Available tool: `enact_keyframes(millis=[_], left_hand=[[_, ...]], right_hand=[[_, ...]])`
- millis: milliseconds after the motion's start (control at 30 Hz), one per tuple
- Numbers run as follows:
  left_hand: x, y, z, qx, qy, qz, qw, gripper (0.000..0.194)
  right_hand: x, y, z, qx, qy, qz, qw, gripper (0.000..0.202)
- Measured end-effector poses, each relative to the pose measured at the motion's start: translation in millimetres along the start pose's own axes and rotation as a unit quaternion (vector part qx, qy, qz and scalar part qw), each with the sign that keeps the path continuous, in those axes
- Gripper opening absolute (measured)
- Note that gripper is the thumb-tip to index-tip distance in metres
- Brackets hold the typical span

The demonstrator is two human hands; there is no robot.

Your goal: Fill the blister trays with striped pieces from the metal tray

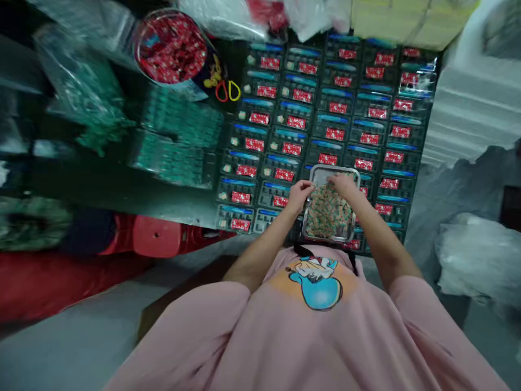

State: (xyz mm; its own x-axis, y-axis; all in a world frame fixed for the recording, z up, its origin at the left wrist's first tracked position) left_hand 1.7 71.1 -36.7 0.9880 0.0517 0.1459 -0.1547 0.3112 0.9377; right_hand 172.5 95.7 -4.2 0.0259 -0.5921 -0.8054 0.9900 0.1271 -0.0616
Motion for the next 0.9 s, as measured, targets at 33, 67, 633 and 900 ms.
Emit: enact_keyframes(millis=[33, 67, 633, 900], left_hand=[[0.0, -1.8, -0.7, -0.004, 0.002, 0.001, 1.000, 0.018], [0.2, -3.3, -1.3, -0.008, 0.004, 0.003, 1.000, 0.018], [8.7, 2.1, -1.9, 0.015, -0.023, 0.002, 1.000, 0.019], [30.6, 8.5, 9.0, -0.020, -0.124, 0.026, 0.992, 0.025]], right_hand=[[-0.5, 0.5, -0.5, 0.003, -0.006, 0.002, 1.000, 0.033], [-1.4, 0.6, -0.8, 0.004, -0.007, 0.002, 1.000, 0.033], [-0.3, 28.7, 32.1, 0.006, 0.213, -0.473, 0.855, 0.016], [8.4, 20.0, 36.3, 0.036, 0.210, -0.600, 0.771, 0.031]])
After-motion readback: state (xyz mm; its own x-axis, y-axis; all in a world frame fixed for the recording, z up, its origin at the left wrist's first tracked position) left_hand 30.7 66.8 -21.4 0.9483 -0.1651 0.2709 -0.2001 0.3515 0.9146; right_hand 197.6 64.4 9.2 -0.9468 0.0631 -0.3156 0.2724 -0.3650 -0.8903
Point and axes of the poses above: each hand's wrist, its own z-axis away from the middle knuckle, its own x-axis out of the palm, y = z × x, the point moved 8 cm from there along -z, towards the middle knuckle, and after that the axes turned 9 degrees about x, right-handed, at the moved point
